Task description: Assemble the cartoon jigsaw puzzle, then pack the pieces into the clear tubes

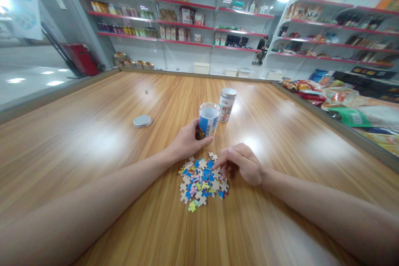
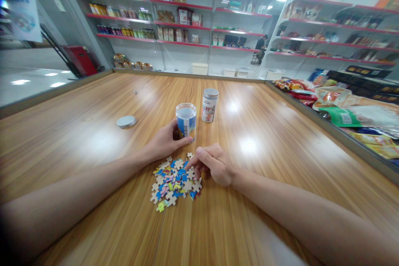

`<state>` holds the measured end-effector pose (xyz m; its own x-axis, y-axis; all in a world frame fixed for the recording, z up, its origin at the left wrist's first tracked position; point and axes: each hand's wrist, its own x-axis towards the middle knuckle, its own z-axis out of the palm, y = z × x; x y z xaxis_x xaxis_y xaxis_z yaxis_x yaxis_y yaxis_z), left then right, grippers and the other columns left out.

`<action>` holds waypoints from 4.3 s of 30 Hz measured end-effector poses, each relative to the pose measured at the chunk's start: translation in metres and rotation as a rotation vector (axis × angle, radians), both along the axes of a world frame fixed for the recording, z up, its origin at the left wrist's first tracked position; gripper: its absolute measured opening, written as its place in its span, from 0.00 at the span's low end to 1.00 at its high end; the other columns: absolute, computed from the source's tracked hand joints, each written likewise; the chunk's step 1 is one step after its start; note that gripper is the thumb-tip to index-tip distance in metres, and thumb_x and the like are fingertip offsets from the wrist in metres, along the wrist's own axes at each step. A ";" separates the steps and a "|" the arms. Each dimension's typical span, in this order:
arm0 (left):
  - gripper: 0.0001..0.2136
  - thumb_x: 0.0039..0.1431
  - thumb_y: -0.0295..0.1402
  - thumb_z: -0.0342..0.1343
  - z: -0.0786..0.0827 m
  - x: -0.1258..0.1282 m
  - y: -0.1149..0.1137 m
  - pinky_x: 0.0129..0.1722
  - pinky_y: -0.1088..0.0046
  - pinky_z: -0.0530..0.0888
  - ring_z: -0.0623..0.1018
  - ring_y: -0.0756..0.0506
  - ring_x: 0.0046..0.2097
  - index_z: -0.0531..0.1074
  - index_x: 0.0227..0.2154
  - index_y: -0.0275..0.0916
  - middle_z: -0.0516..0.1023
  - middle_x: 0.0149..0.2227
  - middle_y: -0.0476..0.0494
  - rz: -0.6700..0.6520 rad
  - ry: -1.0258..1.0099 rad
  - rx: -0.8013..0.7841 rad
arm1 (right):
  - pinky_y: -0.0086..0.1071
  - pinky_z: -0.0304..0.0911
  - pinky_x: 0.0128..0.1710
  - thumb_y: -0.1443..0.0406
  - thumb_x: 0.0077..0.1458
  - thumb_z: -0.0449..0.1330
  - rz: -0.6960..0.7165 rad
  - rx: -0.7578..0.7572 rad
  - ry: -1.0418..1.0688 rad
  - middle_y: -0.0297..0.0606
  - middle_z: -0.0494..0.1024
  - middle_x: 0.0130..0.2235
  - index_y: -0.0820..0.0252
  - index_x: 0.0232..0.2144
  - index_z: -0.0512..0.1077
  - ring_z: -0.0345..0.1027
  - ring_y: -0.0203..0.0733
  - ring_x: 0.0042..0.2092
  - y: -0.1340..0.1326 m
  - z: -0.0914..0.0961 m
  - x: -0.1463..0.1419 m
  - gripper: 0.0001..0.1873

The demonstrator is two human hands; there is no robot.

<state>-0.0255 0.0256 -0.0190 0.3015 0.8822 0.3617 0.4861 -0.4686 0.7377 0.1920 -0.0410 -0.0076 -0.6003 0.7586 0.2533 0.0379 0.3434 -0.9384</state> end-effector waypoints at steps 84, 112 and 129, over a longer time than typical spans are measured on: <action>0.22 0.55 0.40 0.65 0.010 0.009 -0.016 0.38 0.70 0.73 0.76 0.47 0.39 0.68 0.50 0.40 0.78 0.42 0.45 0.009 -0.250 0.010 | 0.34 0.60 0.33 0.54 0.67 0.53 0.108 0.991 -0.597 0.38 0.76 0.32 0.61 0.36 0.73 0.67 0.39 0.31 -0.012 0.008 -0.032 0.17; 0.21 0.54 0.39 0.67 0.007 0.013 -0.015 0.36 0.73 0.71 0.74 0.49 0.38 0.69 0.48 0.39 0.77 0.40 0.46 -0.042 -0.290 -0.040 | 0.33 0.45 0.25 0.64 0.58 0.61 -0.495 0.815 -0.729 0.29 0.60 0.17 0.62 0.15 0.65 0.50 0.29 0.23 0.036 0.172 -0.010 0.21; 0.21 0.54 0.41 0.67 0.010 0.011 -0.020 0.31 0.74 0.68 0.70 0.52 0.32 0.70 0.47 0.40 0.73 0.38 0.49 -0.115 -0.227 -0.077 | 0.33 0.46 0.27 0.66 0.52 0.57 -0.473 0.798 -1.005 0.36 0.69 0.20 0.64 0.20 0.75 0.55 0.33 0.24 0.060 0.154 -0.033 0.12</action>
<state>-0.0149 0.0059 -0.0094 0.3201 0.8746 0.3641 0.2514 -0.4489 0.8575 0.1593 0.0192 0.1464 -0.5099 0.7955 0.3273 0.8435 0.5371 0.0086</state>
